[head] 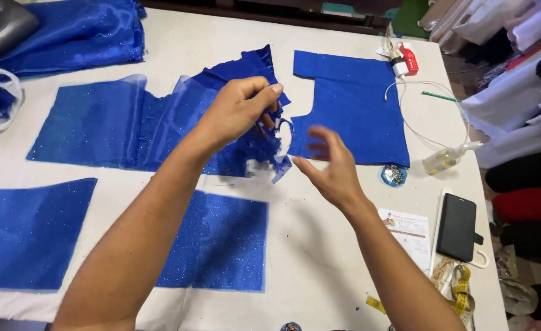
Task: The person arranges several pieces of blue fabric on a white table, including glittery and plain blue pieces. They then retrieve a piece of blue lace from a plastic bag and place it on top of one of the glittery fabric pieces, smoothing it out.
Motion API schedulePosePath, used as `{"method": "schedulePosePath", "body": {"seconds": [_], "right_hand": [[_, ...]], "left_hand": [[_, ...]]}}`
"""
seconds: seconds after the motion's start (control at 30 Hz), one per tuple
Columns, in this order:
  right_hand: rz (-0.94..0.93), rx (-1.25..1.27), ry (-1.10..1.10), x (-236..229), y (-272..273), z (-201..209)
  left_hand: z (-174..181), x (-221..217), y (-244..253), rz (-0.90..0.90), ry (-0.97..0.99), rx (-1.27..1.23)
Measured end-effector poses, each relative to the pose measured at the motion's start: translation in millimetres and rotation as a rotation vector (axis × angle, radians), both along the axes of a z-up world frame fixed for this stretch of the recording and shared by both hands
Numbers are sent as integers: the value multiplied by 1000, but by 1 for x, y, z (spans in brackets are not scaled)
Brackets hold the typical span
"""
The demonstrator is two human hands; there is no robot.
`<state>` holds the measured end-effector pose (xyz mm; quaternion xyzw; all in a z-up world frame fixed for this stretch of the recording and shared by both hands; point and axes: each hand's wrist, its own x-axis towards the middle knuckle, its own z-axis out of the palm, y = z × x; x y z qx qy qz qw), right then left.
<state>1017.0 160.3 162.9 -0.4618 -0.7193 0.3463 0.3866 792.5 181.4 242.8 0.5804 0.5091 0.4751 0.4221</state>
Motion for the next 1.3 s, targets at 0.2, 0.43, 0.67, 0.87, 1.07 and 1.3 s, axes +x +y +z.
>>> {"method": "schedulePosePath", "body": {"seconds": [0.2,0.43,0.67,0.87,1.07,1.3], "right_hand": [[129,329,-66,-42,55,29],[-35,74,137,-20,54,95],[-228,-20,181,72,67,116],[-400,-331,363,167,82,114],[-504,-278,309,193,52,151],[-303,-91,412,260,-22,102]], "left_hand": [[9,10,-4,-129,-27,33],[-73,31,-45,227,131,238],[-204,14,17,127,371,-22],[-95,6,51,16,147,-139],[-29,31,66,-48,82,28],[-29,41,18,-219,144,82]]}}
